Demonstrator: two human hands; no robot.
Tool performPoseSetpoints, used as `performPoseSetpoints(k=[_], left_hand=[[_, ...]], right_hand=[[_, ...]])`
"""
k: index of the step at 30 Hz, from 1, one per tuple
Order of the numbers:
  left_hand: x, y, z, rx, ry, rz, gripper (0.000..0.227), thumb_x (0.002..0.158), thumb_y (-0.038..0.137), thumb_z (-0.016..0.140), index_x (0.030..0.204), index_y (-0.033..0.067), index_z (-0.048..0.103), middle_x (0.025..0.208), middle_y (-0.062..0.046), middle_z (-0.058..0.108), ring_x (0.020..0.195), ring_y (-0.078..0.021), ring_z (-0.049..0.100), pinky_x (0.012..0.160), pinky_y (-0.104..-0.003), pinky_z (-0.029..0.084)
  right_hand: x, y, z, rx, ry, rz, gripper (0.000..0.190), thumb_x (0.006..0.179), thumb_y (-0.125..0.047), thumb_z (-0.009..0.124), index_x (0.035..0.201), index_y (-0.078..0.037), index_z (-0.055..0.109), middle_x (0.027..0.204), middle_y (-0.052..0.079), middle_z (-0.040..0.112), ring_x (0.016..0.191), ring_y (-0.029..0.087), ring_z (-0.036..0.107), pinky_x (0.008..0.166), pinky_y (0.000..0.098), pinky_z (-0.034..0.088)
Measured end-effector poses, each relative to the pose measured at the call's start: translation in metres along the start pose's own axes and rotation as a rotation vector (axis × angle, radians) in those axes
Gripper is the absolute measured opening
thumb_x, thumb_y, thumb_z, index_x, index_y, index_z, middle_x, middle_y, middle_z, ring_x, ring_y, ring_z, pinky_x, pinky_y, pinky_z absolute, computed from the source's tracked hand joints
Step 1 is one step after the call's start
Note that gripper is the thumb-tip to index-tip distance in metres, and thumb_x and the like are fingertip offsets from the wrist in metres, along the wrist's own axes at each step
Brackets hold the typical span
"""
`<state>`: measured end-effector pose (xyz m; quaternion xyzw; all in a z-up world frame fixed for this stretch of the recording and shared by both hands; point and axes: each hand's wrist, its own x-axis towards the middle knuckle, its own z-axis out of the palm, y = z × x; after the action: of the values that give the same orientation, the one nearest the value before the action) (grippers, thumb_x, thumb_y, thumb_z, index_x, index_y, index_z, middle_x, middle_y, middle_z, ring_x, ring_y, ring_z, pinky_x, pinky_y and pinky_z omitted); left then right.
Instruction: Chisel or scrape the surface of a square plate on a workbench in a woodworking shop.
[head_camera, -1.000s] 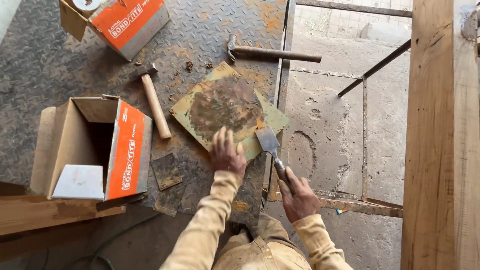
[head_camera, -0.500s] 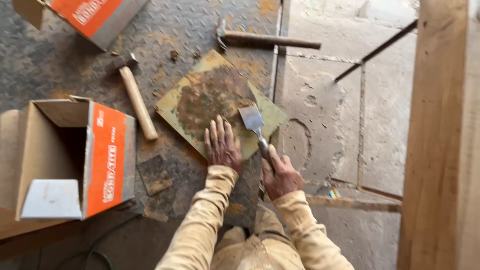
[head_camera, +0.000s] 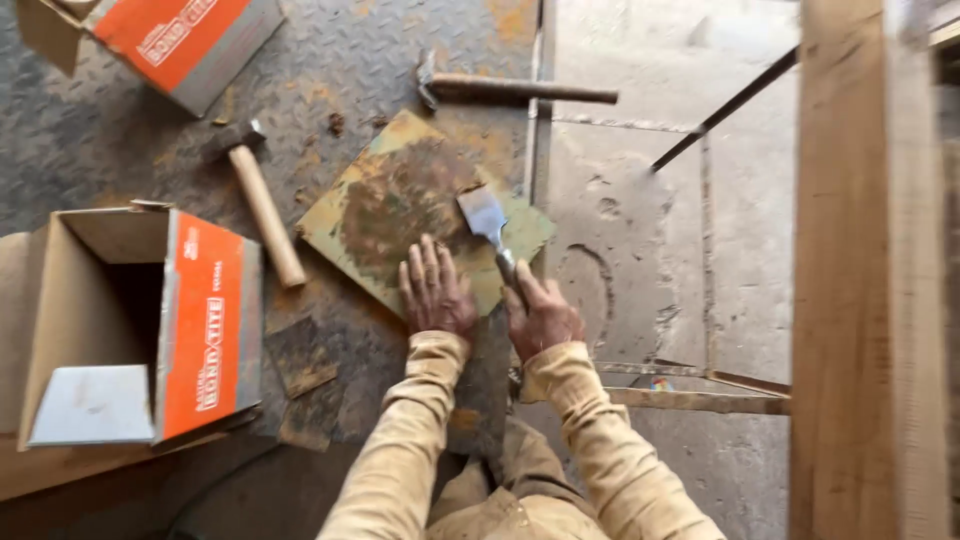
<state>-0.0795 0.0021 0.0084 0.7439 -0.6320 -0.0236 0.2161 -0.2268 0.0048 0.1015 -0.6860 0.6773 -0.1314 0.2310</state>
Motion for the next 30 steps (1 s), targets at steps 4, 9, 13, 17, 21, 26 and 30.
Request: performPoseSetpoints(k=[4, 9, 13, 17, 21, 26, 30], left_hand=[[-0.007, -0.003, 0.002, 0.016, 0.004, -0.025, 0.065, 0.099, 0.032, 0.054, 0.152, -0.0042, 0.043, 0.166, -0.022, 0.027, 0.154, -0.0377, 0.024, 0.126, -0.052, 0.014], [-0.005, 0.000, -0.003, 0.025, -0.015, -0.029, 0.066, 0.097, 0.033, 0.055, 0.151, -0.0046, 0.044, 0.166, -0.022, 0.027, 0.154, -0.0383, 0.023, 0.126, -0.052, 0.014], [-0.009, -0.006, 0.022, 0.046, 0.040, -0.012, 0.066, 0.099, 0.033, 0.055, 0.152, -0.0036, 0.043, 0.167, -0.021, 0.027, 0.155, -0.0380, 0.023, 0.127, -0.053, 0.014], [-0.001, 0.000, 0.007, 0.046, 0.051, -0.021, 0.068, 0.099, 0.033, 0.054, 0.154, -0.0058, 0.041, 0.167, -0.022, 0.027, 0.155, -0.0387, 0.024, 0.127, -0.053, 0.015], [-0.001, 0.004, -0.002, 0.049, 0.032, -0.040, 0.066, 0.101, 0.032, 0.052, 0.153, -0.0054, 0.041, 0.167, -0.023, 0.028, 0.155, -0.0392, 0.024, 0.126, -0.053, 0.017], [-0.006, -0.008, 0.014, 0.120, 0.001, -0.025, 0.065, 0.099, 0.033, 0.051, 0.152, -0.0042, 0.042, 0.166, -0.022, 0.029, 0.154, -0.0388, 0.025, 0.126, -0.054, 0.017], [-0.008, 0.000, 0.015, 0.145, 0.010, -0.024, 0.064, 0.098, 0.030, 0.051, 0.152, -0.0030, 0.044, 0.166, -0.021, 0.029, 0.155, -0.0376, 0.025, 0.126, -0.052, 0.017]], right_hand=[[-0.056, 0.033, -0.006, 0.050, 0.013, -0.099, 0.049, 0.098, -0.034, 0.062, 0.145, -0.021, 0.053, 0.102, 0.017, 0.067, 0.082, 0.041, 0.070, 0.066, 0.0503, 0.057], [-0.051, 0.024, -0.001, 0.046, -0.002, -0.102, 0.052, 0.100, -0.034, 0.059, 0.148, -0.017, 0.048, 0.100, 0.017, 0.066, 0.074, 0.039, 0.071, 0.059, 0.0483, 0.059], [0.011, -0.001, 0.012, -0.016, 0.039, -0.095, 0.044, 0.104, -0.037, 0.059, 0.146, -0.024, 0.054, 0.097, 0.016, 0.068, 0.079, 0.041, 0.070, 0.067, 0.0513, 0.058], [-0.024, 0.022, 0.001, -0.002, -0.071, -0.064, 0.050, 0.100, -0.038, 0.058, 0.148, -0.027, 0.048, 0.102, 0.016, 0.066, 0.081, 0.041, 0.072, 0.067, 0.0502, 0.059], [-0.060, 0.049, 0.012, 0.054, 0.004, -0.150, 0.054, 0.098, -0.040, 0.058, 0.149, -0.029, 0.045, 0.105, 0.012, 0.068, 0.082, 0.040, 0.074, 0.067, 0.0493, 0.061], [0.037, -0.003, 0.027, -0.083, -0.134, -0.064, 0.051, 0.105, -0.040, 0.049, 0.153, -0.026, 0.042, 0.106, 0.018, 0.066, 0.079, 0.038, 0.071, 0.068, 0.0498, 0.060], [0.043, -0.011, 0.011, -0.067, -0.114, -0.133, 0.049, 0.107, -0.035, 0.048, 0.155, -0.026, 0.042, 0.101, 0.020, 0.066, 0.080, 0.036, 0.070, 0.069, 0.0508, 0.059]])
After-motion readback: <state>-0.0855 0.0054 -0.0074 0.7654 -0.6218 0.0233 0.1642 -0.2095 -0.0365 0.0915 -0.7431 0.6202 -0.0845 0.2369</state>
